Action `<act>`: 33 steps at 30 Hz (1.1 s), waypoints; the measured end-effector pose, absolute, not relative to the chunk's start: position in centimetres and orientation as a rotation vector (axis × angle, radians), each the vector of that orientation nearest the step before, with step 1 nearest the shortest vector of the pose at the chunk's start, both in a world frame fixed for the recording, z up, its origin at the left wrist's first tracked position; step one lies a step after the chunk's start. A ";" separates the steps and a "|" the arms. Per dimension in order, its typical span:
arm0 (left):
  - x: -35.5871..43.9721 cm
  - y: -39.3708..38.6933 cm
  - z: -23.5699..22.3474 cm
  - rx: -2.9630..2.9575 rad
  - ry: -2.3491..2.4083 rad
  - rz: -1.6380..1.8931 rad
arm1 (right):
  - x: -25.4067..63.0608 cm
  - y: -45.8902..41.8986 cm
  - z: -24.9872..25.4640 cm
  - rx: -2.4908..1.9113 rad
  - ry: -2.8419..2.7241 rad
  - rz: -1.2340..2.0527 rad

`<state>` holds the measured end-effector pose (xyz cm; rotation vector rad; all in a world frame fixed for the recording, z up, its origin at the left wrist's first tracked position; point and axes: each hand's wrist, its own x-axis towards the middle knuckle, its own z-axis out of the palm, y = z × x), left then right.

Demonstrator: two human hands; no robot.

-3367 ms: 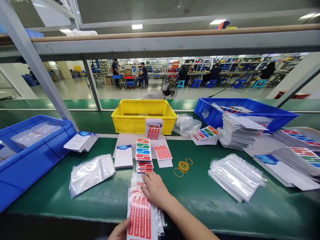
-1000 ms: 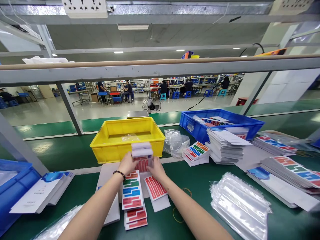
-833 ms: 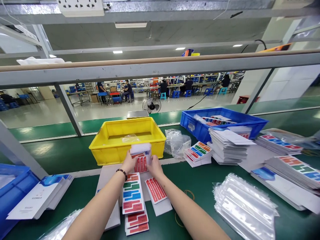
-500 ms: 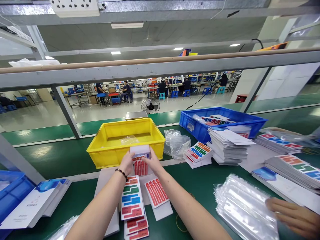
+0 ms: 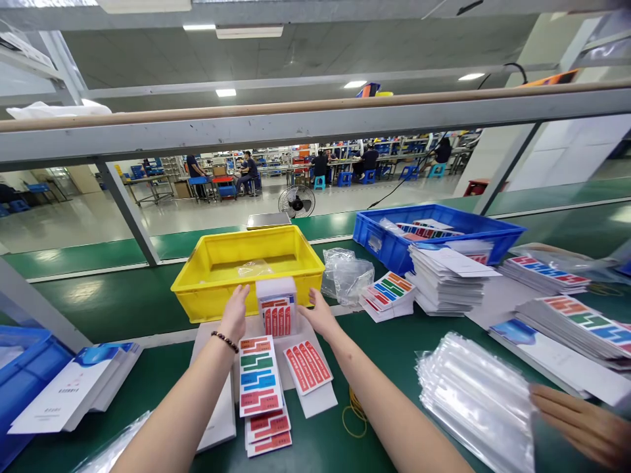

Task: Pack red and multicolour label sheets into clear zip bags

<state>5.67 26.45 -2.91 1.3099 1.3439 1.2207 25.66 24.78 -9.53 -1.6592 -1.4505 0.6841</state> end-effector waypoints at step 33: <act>-7.3 2.5 -6.0 1.880 1.875 0.503 | 22.4 11.0 -11.2 -1.525 -1.803 -0.176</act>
